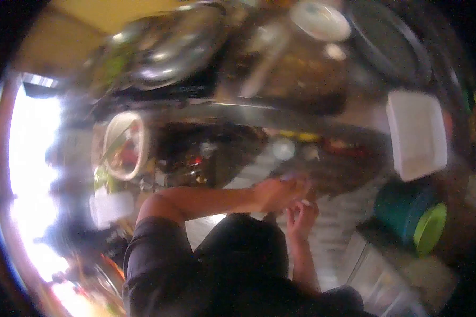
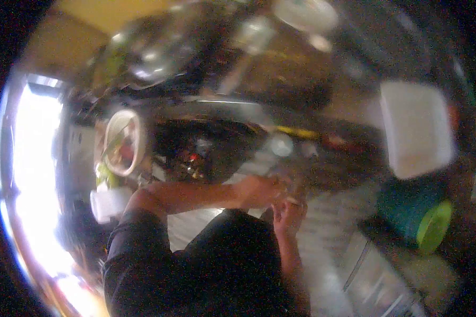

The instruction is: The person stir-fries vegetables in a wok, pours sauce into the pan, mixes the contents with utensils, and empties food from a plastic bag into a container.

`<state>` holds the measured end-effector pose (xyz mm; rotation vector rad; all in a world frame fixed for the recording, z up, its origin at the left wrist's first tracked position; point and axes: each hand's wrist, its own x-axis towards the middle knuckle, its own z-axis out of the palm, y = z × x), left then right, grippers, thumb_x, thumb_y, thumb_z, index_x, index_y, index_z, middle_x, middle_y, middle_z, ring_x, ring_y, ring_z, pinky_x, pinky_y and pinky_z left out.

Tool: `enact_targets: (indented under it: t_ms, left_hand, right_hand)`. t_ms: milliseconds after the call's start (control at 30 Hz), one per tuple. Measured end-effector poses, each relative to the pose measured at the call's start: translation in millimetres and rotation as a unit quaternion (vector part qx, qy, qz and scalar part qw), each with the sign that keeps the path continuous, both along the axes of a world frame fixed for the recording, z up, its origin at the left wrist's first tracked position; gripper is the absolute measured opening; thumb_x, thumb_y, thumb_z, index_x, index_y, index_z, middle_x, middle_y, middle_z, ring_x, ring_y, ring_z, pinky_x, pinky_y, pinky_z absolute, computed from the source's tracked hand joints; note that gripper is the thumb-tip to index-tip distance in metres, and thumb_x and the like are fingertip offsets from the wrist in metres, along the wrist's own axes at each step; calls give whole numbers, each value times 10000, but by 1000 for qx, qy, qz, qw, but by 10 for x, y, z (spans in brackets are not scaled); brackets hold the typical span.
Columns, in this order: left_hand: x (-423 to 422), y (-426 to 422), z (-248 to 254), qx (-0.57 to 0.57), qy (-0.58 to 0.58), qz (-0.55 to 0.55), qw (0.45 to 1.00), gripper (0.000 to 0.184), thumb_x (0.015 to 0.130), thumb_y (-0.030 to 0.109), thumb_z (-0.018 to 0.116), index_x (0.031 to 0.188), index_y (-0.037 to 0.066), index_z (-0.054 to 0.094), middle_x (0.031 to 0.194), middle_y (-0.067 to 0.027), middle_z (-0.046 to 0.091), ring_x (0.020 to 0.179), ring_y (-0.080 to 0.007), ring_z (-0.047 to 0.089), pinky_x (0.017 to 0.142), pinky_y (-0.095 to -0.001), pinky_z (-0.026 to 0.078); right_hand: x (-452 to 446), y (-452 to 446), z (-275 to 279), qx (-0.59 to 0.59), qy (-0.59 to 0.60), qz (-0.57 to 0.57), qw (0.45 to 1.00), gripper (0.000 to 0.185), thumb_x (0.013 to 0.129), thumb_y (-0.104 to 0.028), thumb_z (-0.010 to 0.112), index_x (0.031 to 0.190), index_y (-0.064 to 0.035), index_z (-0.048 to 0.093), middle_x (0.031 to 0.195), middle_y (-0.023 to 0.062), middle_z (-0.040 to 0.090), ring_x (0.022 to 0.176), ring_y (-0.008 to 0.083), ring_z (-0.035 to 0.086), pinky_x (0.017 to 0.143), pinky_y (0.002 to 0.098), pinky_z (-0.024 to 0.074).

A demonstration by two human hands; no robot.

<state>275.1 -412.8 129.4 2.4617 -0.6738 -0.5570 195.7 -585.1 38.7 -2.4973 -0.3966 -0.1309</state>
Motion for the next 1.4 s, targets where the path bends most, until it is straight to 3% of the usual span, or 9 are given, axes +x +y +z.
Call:
enact_targets:
  t_ms: [33, 200, 267, 400, 500, 567, 800, 1267, 1400]
  left_hand:
    - [-118, 44, 392, 19, 115, 41, 992, 374, 856, 284, 511, 1199, 145, 461, 1042, -165, 561, 853, -303, 617, 670, -376, 527]
    - [-831, 337, 1008, -65, -2, 102, 993, 335, 826, 263, 508, 1054, 21, 474, 910, -200, 573, 749, -358, 614, 607, -436, 509]
    - [-1032, 443, 1148, -61, -15, 143, 988, 327, 823, 277, 519, 1027, 23, 485, 893, -201, 577, 728, -361, 615, 610, -437, 509]
    - [-1315, 969, 1713, 9, -106, 220, 970, 323, 818, 322, 537, 949, 30, 497, 799, -168, 591, 653, -348, 619, 554, -446, 501]
    - [-1512, 1478, 1854, 81, -150, 341, 925, 335, 826, 355, 535, 910, 33, 500, 723, -141, 589, 599, -333, 615, 510, -440, 494]
    - [-1617, 1769, 1963, 108, -216, 447, 861, 379, 837, 407, 529, 884, 31, 503, 695, -153, 594, 550, -341, 607, 465, -421, 488]
    - [-1819, 2665, 2427, 62, -247, 657, 710, 466, 824, 472, 542, 767, 10, 528, 608, -186, 601, 556, -357, 614, 456, -429, 486]
    - [-1499, 4404, 2819, 49, -156, 780, 604, 547, 862, 490, 438, 681, 19, 652, 694, -184, 631, 672, -348, 635, 627, -453, 511]
    - [-1279, 4831, 2681, -10, -187, 774, 606, 461, 887, 424, 440, 906, -5, 608, 817, -216, 626, 767, -324, 632, 684, -439, 498]
  right_hand:
    - [-109, -18, 201, 41, 1, 42, 998, 386, 778, -280, 662, 1059, -51, 528, 953, 104, 564, 912, 305, 523, 857, 454, 357]
    - [-107, 188, 1014, 216, -117, -13, 969, 292, 796, -266, 635, 985, -54, 567, 829, 99, 546, 843, 296, 519, 793, 431, 377]
    - [-29, 235, 1019, 162, -45, 217, 962, 272, 824, -274, 601, 971, -45, 587, 799, 115, 552, 800, 319, 530, 736, 406, 417]
    - [-23, 1015, 1556, 251, 49, 324, 911, 275, 835, -261, 562, 995, -38, 587, 863, 140, 582, 763, 341, 552, 678, 401, 448]
    - [55, 1720, 2117, 193, 223, 297, 908, 256, 817, -207, 539, 1001, -36, 588, 912, 181, 606, 746, 353, 576, 650, 398, 467]
    - [275, 2096, 1831, 180, -78, 397, 897, 192, 769, -129, 541, 929, -45, 604, 856, 201, 618, 706, 360, 586, 613, 412, 470]
    - [546, 3368, 2855, 7, -190, 540, 820, 118, 714, -51, 536, 806, -69, 608, 705, 165, 606, 625, 368, 580, 556, 459, 461]
    - [846, 5041, 3559, -212, -139, 641, 724, 291, 783, -179, 563, 1071, -138, 559, 746, 185, 625, 699, 388, 615, 632, 480, 480]
    - [1095, 5506, 4155, -243, -70, 589, 768, 250, 806, -264, 600, 986, -91, 587, 813, 228, 616, 780, 405, 606, 676, 477, 477]
